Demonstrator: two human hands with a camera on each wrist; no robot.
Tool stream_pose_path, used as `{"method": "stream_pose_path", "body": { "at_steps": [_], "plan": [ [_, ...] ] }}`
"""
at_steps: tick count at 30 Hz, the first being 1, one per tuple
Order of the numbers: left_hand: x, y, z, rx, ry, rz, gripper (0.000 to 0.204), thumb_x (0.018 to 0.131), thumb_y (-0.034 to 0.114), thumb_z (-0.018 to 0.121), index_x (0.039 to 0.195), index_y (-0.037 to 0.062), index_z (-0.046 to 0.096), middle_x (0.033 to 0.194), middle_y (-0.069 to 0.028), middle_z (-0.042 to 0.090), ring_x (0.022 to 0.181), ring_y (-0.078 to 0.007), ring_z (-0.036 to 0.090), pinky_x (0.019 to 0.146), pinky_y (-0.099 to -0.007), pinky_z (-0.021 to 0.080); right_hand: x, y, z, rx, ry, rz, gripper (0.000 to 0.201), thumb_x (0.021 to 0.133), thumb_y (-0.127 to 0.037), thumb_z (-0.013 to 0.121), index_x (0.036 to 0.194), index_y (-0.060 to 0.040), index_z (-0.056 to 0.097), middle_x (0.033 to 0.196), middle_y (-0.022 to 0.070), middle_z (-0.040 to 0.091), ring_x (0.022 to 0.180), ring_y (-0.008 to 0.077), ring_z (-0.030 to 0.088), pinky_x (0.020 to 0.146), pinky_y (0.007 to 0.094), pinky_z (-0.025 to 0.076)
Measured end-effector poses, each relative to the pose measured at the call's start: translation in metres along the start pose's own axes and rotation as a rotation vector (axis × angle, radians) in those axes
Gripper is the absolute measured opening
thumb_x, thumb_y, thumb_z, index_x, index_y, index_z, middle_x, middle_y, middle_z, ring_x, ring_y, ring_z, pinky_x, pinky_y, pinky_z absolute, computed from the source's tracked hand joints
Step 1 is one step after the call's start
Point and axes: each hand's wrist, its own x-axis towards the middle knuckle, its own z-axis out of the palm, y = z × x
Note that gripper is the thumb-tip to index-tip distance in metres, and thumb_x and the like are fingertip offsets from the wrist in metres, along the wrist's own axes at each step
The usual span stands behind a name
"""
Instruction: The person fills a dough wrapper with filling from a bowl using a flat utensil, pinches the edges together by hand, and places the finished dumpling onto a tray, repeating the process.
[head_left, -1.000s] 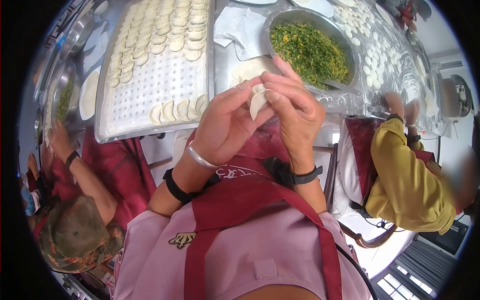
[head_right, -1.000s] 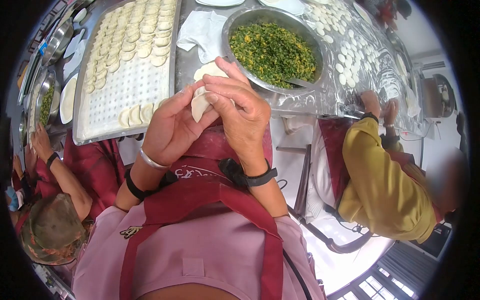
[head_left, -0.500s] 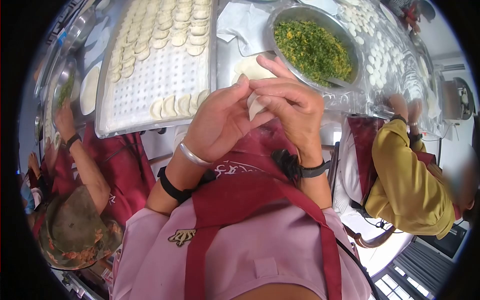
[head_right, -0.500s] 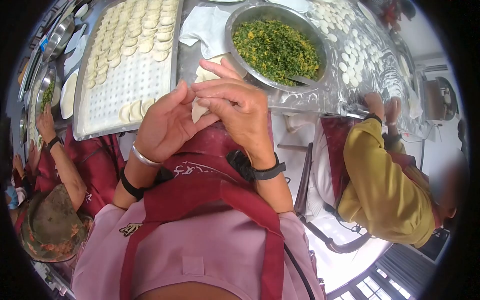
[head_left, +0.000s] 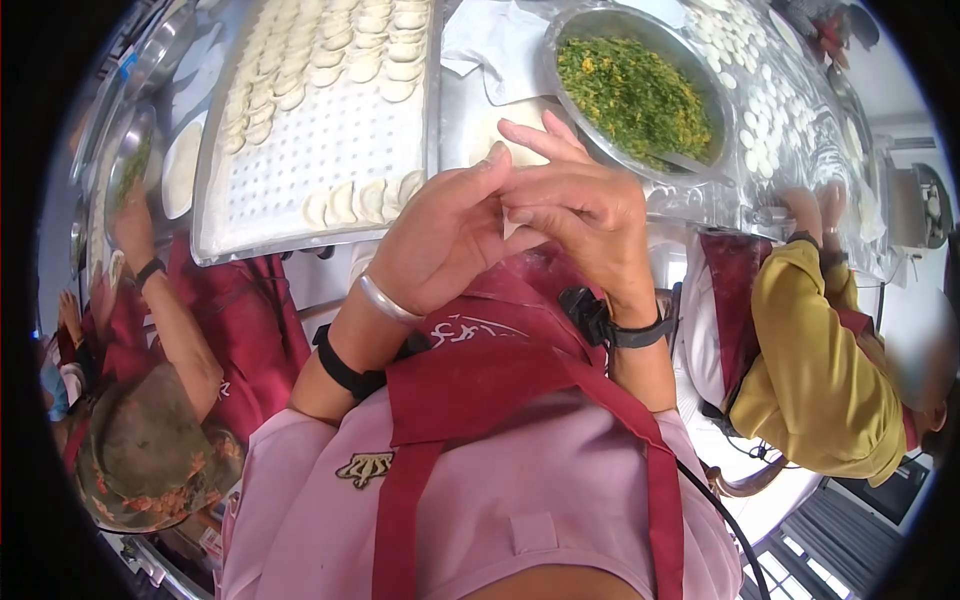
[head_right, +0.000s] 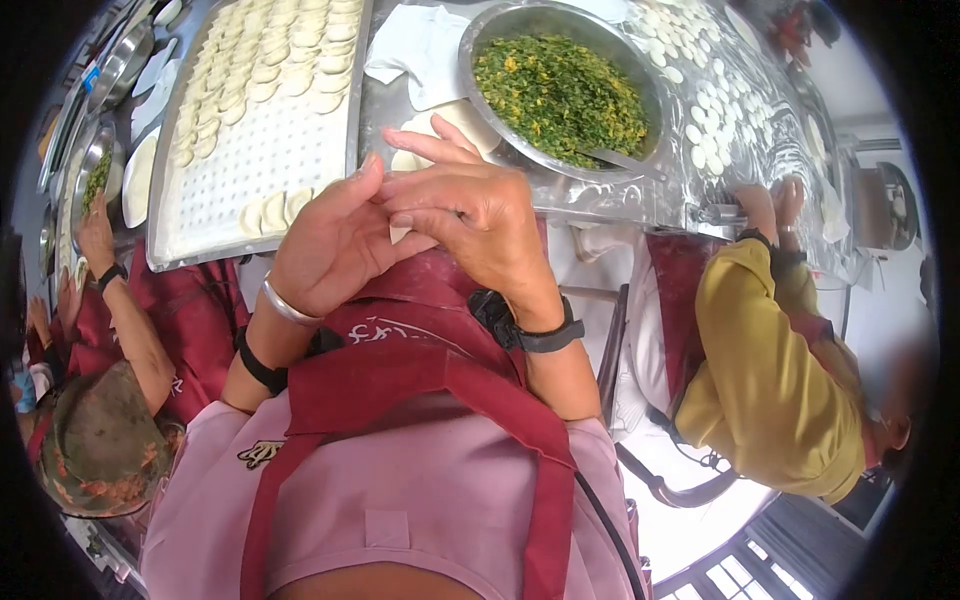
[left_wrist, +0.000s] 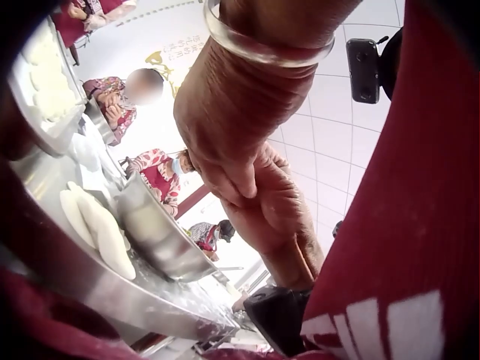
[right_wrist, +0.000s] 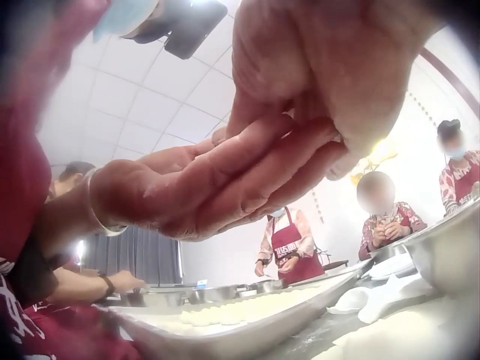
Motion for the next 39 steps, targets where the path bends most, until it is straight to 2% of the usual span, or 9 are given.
{"method": "stream_pose_path", "body": {
  "at_steps": [4, 10, 13, 16, 25, 31, 35, 37, 39],
  "plan": [
    [0.002, -0.001, -0.014, 0.09, -0.116, 0.016, 0.048, 0.107, 0.039, 0.039, 0.132, -0.001, 0.05, 0.131, -0.0154, 0.057, 0.12, -0.0245, 0.058, 0.105, -0.0431, 0.047, 0.001, -0.014, 0.011, -0.037, 0.115, 0.05, 0.015, 0.076, 0.0, 0.073, 0.09, -0.003, 0.076, 0.098, 0.0094, 0.075, 0.127, 0.0339, 0.058, 0.114, 0.0517, 0.033],
    [-0.001, -0.003, -0.011, 0.128, -0.092, 0.13, 0.048, 0.108, 0.041, 0.035, 0.132, 0.0029, 0.051, 0.123, -0.0115, 0.062, 0.114, -0.0225, 0.061, 0.099, -0.0426, 0.05, 0.003, -0.016, 0.026, 0.194, 0.412, 0.169, 0.018, 0.079, 0.004, 0.071, 0.095, 0.0001, 0.076, 0.104, 0.0124, 0.075, 0.128, 0.0332, 0.056, 0.112, 0.0465, 0.037],
    [-0.005, 0.0, -0.016, 0.266, -0.094, 0.207, 0.05, 0.108, 0.042, 0.035, 0.132, 0.0016, 0.051, 0.122, -0.0118, 0.062, 0.109, -0.0224, 0.063, 0.095, -0.0407, 0.052, 0.007, -0.017, 0.035, 0.195, 0.418, 0.191, 0.016, 0.081, 0.007, 0.068, 0.095, 0.0022, 0.075, 0.106, 0.0149, 0.074, 0.128, 0.0343, 0.056, 0.113, 0.0505, 0.035],
    [-0.011, 0.0, -0.002, 0.312, 0.045, 0.25, 0.046, 0.106, 0.038, 0.041, 0.119, -0.0035, 0.057, 0.11, -0.0103, 0.065, 0.099, -0.0182, 0.066, 0.088, -0.0347, 0.054, 0.01, -0.01, 0.036, 0.088, 0.387, 0.111, 0.014, 0.081, 0.003, 0.07, 0.094, 0.0012, 0.075, 0.101, 0.0139, 0.075, 0.122, 0.0337, 0.061, 0.112, 0.0481, 0.037],
    [-0.017, 0.004, -0.001, 0.3, 0.087, 0.269, 0.047, 0.106, 0.038, 0.041, 0.117, -0.0044, 0.059, 0.107, -0.0103, 0.065, 0.097, -0.0171, 0.066, 0.088, -0.0331, 0.054, 0.016, -0.015, 0.046, 0.187, 0.377, 0.176, 0.013, 0.082, 0.003, 0.069, 0.093, 0.0002, 0.076, 0.099, 0.0126, 0.075, 0.118, 0.0325, 0.063, 0.113, 0.0499, 0.035],
    [-0.017, 0.003, -0.019, 0.408, 0.072, 0.193, 0.043, 0.107, 0.036, 0.041, 0.123, -0.0005, 0.055, 0.115, -0.0103, 0.063, 0.102, -0.0189, 0.064, 0.086, -0.0376, 0.056, 0.014, -0.008, 0.042, 0.081, 0.271, 0.122, 0.014, 0.083, 0.002, 0.067, 0.094, 0.0021, 0.075, 0.101, 0.0143, 0.074, 0.118, 0.0325, 0.064, 0.112, 0.0491, 0.037],
    [-0.019, 0.005, -0.014, 0.565, 0.117, 0.208, 0.04, 0.107, 0.037, 0.042, 0.111, -0.0005, 0.057, 0.103, -0.0093, 0.063, 0.091, -0.0187, 0.065, 0.081, -0.0359, 0.058, 0.013, -0.01, 0.042, 0.084, 0.242, 0.174, 0.015, 0.083, 0.001, 0.067, 0.095, 0.0041, 0.074, 0.101, 0.0157, 0.074, 0.117, 0.0317, 0.065, 0.112, 0.0485, 0.038],
    [-0.022, 0.006, -0.009, 0.416, 0.124, 0.177, 0.041, 0.107, 0.037, 0.041, 0.102, -0.0015, 0.055, 0.092, -0.0091, 0.06, 0.084, -0.018, 0.064, 0.079, -0.0349, 0.058, 0.015, -0.014, 0.041, 0.067, 0.221, 0.191, 0.016, 0.082, 0.001, 0.067, 0.096, 0.0055, 0.074, 0.101, 0.0162, 0.074, 0.116, 0.0311, 0.065, 0.112, 0.0482, 0.038],
    [-0.02, 0.003, -0.018, 0.645, 0.075, 0.245, 0.044, 0.107, 0.038, 0.04, 0.104, -0.0031, 0.057, 0.091, -0.0088, 0.058, 0.083, -0.017, 0.063, 0.078, -0.0341, 0.058, 0.015, -0.012, 0.043, 0.085, 0.216, 0.168, 0.016, 0.081, 0.001, 0.068, 0.096, 0.0038, 0.074, 0.1, 0.0161, 0.074, 0.115, 0.0323, 0.065, 0.112, 0.0492, 0.038]
  ]
}}
